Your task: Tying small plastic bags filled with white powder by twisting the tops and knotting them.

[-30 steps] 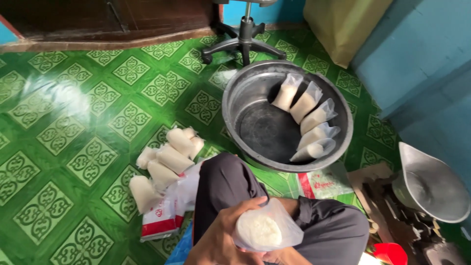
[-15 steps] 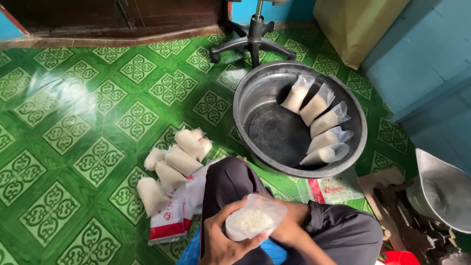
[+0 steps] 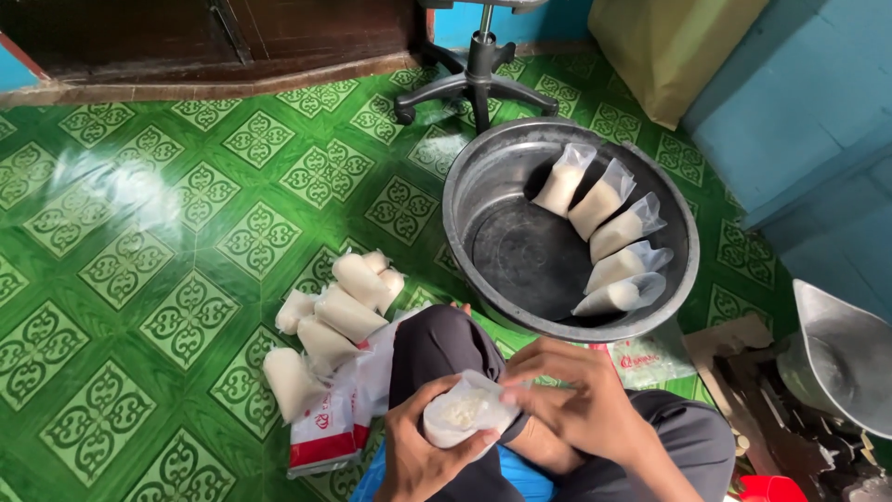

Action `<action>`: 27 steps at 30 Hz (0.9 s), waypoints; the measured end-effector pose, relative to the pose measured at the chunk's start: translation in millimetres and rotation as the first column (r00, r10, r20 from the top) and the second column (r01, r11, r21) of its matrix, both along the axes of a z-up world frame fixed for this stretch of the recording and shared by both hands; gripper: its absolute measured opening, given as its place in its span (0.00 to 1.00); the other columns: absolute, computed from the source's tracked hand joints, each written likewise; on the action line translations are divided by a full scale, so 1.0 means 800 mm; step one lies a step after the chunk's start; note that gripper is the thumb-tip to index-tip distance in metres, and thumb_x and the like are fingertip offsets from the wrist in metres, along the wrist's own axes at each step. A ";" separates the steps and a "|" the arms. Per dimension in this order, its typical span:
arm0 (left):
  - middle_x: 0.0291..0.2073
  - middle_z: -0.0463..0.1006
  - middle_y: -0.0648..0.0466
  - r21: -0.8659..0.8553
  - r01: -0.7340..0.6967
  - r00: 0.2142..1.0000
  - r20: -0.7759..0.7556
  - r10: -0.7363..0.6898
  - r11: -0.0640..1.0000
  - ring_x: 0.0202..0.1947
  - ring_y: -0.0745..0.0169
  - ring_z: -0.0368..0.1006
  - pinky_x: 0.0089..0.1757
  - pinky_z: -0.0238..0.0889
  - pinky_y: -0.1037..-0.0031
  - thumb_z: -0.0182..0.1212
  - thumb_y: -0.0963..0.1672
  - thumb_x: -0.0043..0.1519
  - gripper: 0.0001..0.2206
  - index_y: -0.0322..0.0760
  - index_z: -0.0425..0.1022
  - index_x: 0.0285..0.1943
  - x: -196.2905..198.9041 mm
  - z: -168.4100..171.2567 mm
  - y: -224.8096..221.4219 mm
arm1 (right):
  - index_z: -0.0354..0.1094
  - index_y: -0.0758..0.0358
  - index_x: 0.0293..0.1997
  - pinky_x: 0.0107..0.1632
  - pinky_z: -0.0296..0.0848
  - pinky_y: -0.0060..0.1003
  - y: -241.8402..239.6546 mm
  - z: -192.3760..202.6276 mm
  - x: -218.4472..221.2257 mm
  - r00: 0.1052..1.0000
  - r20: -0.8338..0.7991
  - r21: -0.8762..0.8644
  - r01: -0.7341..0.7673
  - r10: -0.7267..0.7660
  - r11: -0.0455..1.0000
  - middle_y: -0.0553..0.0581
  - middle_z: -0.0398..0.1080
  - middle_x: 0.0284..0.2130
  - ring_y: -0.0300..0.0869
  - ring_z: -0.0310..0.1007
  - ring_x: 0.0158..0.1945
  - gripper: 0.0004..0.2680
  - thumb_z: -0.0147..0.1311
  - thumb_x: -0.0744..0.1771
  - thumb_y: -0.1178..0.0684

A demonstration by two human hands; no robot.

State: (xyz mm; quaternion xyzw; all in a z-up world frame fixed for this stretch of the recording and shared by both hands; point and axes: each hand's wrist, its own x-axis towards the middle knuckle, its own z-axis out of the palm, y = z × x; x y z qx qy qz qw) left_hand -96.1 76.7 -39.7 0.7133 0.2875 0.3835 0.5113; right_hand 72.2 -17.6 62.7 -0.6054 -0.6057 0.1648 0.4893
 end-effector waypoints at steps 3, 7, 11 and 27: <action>0.33 0.86 0.56 -0.054 -0.017 0.997 -0.073 0.013 0.998 0.34 0.64 0.84 0.32 0.76 0.73 0.73 0.57 0.39 0.25 0.43 0.83 0.40 -0.001 -0.013 0.002 | 0.76 0.59 0.30 0.36 0.77 0.29 0.008 -0.007 0.000 0.993 -0.071 0.043 0.093 -0.090 0.995 0.54 0.77 0.27 0.39 0.80 0.31 0.04 0.62 0.61 0.52; 0.32 0.87 0.56 -0.096 -0.051 0.992 -0.116 0.039 0.994 0.34 0.63 0.84 0.33 0.76 0.71 0.73 0.57 0.39 0.23 0.42 0.83 0.37 0.003 -0.007 0.004 | 0.77 0.58 0.33 0.40 0.75 0.30 0.011 -0.009 0.007 0.978 -0.142 -0.082 0.144 -0.154 0.986 0.52 0.77 0.29 0.38 0.78 0.34 0.09 0.63 0.59 0.46; 0.30 0.87 0.57 -0.151 -0.101 0.963 -0.265 0.058 0.983 0.36 0.63 0.84 0.35 0.75 0.69 0.72 0.60 0.36 0.27 0.43 0.83 0.37 0.008 0.001 0.006 | 0.73 0.64 0.42 0.41 0.72 0.33 0.015 0.015 0.001 0.987 -0.056 -0.076 0.146 -0.150 0.986 0.54 0.76 0.35 0.40 0.77 0.38 0.23 0.41 0.66 0.31; 0.25 0.86 0.58 0.019 -0.158 0.983 -0.095 0.159 0.987 0.26 0.65 0.83 0.30 0.74 0.74 0.68 0.49 0.33 0.18 0.44 0.82 0.33 0.017 0.016 -0.007 | 0.63 0.62 0.31 0.21 0.60 0.38 0.048 -0.044 -0.019 0.739 0.642 0.146 0.147 -0.207 0.978 0.52 0.58 0.20 0.44 0.59 0.18 0.28 0.30 0.63 0.21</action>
